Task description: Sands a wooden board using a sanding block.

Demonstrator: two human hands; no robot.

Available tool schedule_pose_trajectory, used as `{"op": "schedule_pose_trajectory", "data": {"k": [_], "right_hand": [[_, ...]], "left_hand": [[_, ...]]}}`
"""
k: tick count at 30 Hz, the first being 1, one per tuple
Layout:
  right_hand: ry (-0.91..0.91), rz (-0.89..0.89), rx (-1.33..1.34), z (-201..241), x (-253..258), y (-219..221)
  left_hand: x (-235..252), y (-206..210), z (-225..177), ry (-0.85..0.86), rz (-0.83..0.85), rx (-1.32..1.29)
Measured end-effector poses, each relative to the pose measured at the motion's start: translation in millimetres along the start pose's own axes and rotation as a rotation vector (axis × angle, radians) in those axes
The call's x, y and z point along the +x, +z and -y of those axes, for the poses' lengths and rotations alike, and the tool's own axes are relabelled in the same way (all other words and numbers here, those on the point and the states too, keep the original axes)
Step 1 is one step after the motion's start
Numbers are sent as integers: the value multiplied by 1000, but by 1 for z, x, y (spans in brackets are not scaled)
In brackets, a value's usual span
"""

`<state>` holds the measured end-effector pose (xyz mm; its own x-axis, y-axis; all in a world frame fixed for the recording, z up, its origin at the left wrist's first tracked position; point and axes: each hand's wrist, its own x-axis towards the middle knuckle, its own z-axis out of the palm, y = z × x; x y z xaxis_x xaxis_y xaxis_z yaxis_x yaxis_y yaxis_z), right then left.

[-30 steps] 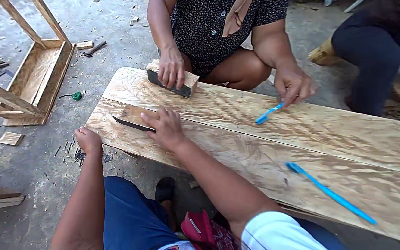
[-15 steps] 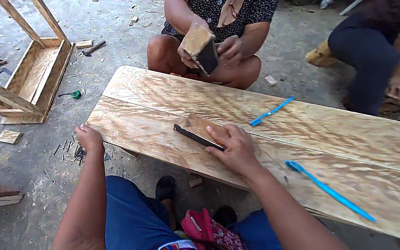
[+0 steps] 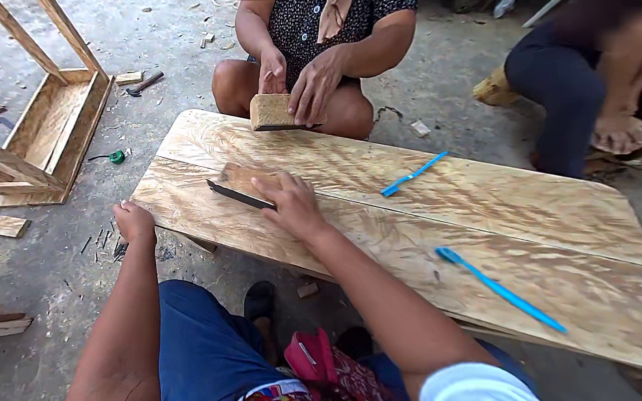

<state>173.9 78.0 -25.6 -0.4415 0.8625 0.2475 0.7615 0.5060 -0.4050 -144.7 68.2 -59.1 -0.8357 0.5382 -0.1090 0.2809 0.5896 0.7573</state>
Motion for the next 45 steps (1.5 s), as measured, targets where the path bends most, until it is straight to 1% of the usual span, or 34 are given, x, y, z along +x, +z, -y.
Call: {"op": "schedule_pose_trajectory", "data": {"k": [3, 4, 6, 8, 11, 13, 15, 17, 18, 20, 22, 24, 25, 27, 29, 32, 35, 37, 38, 39, 41, 45], "right_hand": [[105, -78, -63, -58, -79, -36], [130, -106, -73, -69, -95, -43], [124, -158, -70, -74, -101, -43], [90, -159, -52, -59, -80, -34], [26, -104, -29, -16, -12, -3], [3, -15, -3, 13, 37, 18], [-12, 103, -12, 35, 77, 27], [-26, 175, -22, 39, 89, 24], [-30, 173, -18, 35, 82, 20], [-37, 103, 0, 13, 47, 6], [-55, 2, 1, -23, -7, -10], [-54, -41, -21, -55, -58, -28], [-58, -70, -33, -65, -75, -33], [-57, -105, -28, -67, -83, -34], [-54, -121, -14, -48, -64, -23], [-36, -86, 4, 7, 1, 10], [8, 68, 20, 62, 68, 39], [31, 157, 32, 84, 94, 44], [33, 176, 27, 87, 98, 44], [29, 176, 24, 83, 94, 42], [24, 157, 23, 62, 70, 29], [47, -18, -19, -21, -29, -14]], "left_hand": [[-4, 0, -2, -13, -3, -46], [-4, 1, -2, -12, -7, -54], [-2, 5, 1, -8, -31, -67], [-2, 6, 2, -10, -38, -76], [-2, 5, -3, -32, -39, -71], [-3, 5, -5, -56, -27, -25], [-2, 2, -5, -60, -21, 11], [0, 1, -3, -47, -12, 24], [2, 1, -2, -42, -6, 24], [1, 0, -2, -39, 0, 16], [0, -1, -2, -39, -2, 5], [-1, 0, -1, -30, -7, -17], [-1, 2, -1, -28, -11, -26], [-3, 1, -3, -44, -18, -54], [-5, 1, -3, -40, -13, -67], [-3, 3, -4, -29, -19, -69], [2, 3, 0, -49, -7, -9], [5, 1, 2, -34, 1, 20], [5, 1, 1, -32, 1, 32], [4, 1, 0, -32, -1, 39], [2, 1, -3, -33, 4, 43], [-1, 0, -3, -5, 5, -1]]}}
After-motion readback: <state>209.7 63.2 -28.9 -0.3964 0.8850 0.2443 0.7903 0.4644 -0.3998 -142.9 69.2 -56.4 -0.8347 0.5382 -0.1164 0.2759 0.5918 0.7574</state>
